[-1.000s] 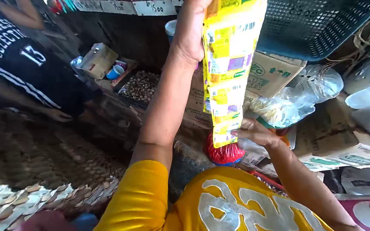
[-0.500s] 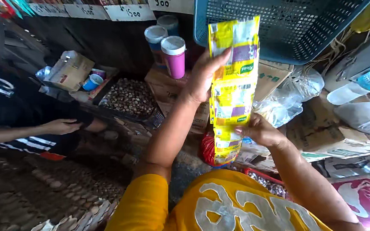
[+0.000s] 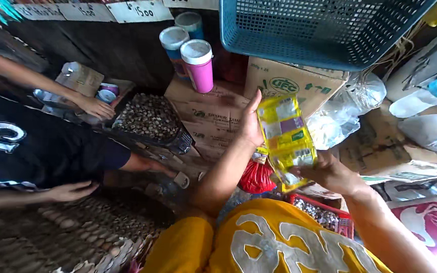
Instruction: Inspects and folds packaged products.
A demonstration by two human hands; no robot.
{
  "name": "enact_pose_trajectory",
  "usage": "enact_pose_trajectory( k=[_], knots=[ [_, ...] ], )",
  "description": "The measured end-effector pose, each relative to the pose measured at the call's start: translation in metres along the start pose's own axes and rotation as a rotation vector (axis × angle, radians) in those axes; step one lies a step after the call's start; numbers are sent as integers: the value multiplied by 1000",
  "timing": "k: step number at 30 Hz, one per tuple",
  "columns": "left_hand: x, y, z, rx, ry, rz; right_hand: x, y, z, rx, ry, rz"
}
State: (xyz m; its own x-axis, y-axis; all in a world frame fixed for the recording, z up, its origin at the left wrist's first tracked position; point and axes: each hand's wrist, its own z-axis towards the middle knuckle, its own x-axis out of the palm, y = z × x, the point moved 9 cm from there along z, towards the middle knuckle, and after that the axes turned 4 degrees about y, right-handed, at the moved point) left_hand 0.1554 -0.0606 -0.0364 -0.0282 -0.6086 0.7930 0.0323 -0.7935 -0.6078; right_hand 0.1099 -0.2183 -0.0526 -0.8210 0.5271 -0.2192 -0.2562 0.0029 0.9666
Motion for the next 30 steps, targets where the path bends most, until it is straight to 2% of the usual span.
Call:
enact_pose_trajectory(
  k=[4,7,12,14,16,18,20,21,22,25,26,28,30],
  knots=[
    [-3,25,-9,-104,-99,49,-4,-25,-31,94,37,126],
    [4,37,-27,-121,-177,330,-13,-26,-39,63,42,247],
    [22,60,-40,7,29,607,-43,2,-14,95,-204,120],
    [24,65,-46,34,106,628,-48,15,-1,44,-203,66],
    [24,62,-57,-11,186,712,-49,22,5,2,-157,25],
    [20,51,-76,-135,313,1011,-46,22,7,29,-70,-11],
    [11,41,-95,-273,479,1264,-36,20,8,96,129,-73],
    [11,32,-103,-289,541,1311,-29,19,9,138,246,-123],
    [14,19,-107,-241,557,1314,-22,21,9,165,360,-187],
    [25,-9,-96,77,491,1206,8,33,8,93,658,-343],
    [30,-2,-89,104,534,1142,19,41,7,96,737,-371],
    [39,36,-85,9,689,995,34,55,5,162,834,-459],
    [44,75,-93,-93,770,975,33,60,2,149,876,-555]
  ],
)
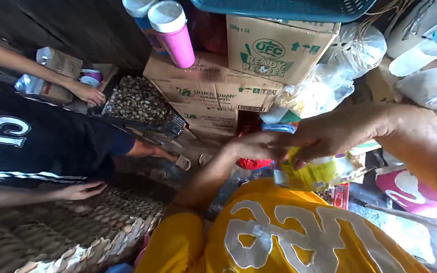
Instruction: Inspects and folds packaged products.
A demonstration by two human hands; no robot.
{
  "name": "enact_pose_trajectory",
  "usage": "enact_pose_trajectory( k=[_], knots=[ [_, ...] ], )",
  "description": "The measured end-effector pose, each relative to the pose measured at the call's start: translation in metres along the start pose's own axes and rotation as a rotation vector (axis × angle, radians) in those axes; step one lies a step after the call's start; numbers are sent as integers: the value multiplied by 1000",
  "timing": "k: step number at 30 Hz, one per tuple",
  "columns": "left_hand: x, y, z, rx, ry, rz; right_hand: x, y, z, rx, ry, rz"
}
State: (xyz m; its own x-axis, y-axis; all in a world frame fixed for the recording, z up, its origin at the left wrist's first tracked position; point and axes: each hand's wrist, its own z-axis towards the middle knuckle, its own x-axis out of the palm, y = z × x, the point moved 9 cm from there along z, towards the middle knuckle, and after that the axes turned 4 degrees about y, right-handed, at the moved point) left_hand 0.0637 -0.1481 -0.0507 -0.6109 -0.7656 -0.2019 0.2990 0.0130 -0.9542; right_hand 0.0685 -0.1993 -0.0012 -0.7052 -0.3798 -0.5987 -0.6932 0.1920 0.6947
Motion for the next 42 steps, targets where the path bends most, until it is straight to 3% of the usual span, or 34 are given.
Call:
enact_pose_trajectory(
  k=[2,6,11,16,26,29,33,36,42],
  knots=[
    [18,6,6,-13,67,27,1,-6,-11,69,35,-75],
    [15,-12,10,-50,-3,172,2,-23,-35,210,35,-38],
    [29,-13,22,-99,45,409,22,-50,-53,19,-138,132],
    [50,-10,32,16,75,282,44,-56,-71,-159,-321,89],
    [78,-2,46,166,35,33,71,-66,-102,-249,-571,230],
    [81,3,50,79,65,91,79,-77,-111,-225,-533,312],
    [71,37,37,-205,174,177,96,-105,-130,-67,-344,439],
    [55,47,28,-238,100,223,95,-116,-142,39,-348,434],
    [52,14,25,-120,-99,270,91,-104,-159,11,-547,311]
  ],
)
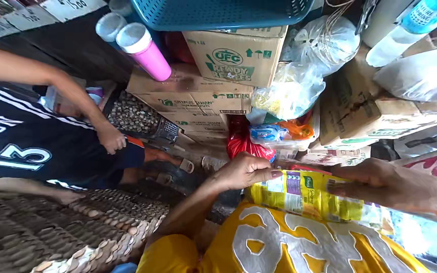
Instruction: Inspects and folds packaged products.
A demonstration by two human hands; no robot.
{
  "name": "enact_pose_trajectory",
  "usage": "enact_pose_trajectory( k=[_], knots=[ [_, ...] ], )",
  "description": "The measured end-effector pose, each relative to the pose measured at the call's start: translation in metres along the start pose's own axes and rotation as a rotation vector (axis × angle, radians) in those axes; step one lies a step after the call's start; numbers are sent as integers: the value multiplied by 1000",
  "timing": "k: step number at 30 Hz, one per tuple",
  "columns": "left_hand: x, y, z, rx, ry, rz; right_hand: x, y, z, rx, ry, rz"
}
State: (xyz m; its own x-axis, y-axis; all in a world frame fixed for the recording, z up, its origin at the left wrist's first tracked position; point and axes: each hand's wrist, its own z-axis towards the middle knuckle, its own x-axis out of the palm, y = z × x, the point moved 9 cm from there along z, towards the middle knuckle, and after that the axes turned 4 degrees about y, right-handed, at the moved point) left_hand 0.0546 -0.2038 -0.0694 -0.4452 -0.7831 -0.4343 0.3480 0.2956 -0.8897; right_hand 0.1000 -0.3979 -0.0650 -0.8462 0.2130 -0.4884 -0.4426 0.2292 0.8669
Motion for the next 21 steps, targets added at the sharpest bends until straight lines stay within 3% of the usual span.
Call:
enact_pose_trajectory(
  k=[15,21],
  knots=[
    [-13,-1,-27,45,-87,-55,16,11,13,-73,-161,65],
    [-58,32,-79,-255,-330,22,-7,5,-15,17,-337,105]
  ],
)
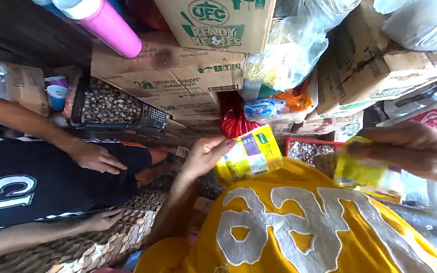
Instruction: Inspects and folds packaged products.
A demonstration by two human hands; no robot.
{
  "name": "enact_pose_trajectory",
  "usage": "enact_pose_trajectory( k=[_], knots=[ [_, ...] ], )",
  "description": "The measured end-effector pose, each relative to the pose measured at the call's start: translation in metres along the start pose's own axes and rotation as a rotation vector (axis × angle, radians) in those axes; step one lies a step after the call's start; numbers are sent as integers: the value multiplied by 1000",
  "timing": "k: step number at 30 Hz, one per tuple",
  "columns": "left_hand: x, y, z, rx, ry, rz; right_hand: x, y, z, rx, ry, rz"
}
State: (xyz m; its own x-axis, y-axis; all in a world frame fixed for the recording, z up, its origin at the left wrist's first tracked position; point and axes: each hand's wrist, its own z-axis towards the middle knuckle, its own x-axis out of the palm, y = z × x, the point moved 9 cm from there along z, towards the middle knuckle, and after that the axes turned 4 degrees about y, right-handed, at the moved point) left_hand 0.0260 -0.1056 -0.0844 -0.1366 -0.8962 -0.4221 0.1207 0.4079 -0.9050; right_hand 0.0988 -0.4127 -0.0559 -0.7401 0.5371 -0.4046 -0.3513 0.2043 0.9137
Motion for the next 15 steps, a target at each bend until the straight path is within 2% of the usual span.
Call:
enact_pose_trajectory(
  k=[3,6,9,11,13,15],
  knots=[
    [-14,-7,2,40,-150,-2,3,9,7,-2,-23,-60],
    [-24,-35,19,177,-306,-7,16,20,35,14,-34,-67],
    [-22,-74,30,385,-269,-1,27,34,67,43,-83,66],
    [-21,-90,32,508,-230,17,28,50,84,-46,-132,167],
    [-30,-91,33,594,-215,-62,25,75,94,-205,-160,171],
    [-36,-74,34,604,-139,-231,24,104,106,-314,-141,89]
  ],
)
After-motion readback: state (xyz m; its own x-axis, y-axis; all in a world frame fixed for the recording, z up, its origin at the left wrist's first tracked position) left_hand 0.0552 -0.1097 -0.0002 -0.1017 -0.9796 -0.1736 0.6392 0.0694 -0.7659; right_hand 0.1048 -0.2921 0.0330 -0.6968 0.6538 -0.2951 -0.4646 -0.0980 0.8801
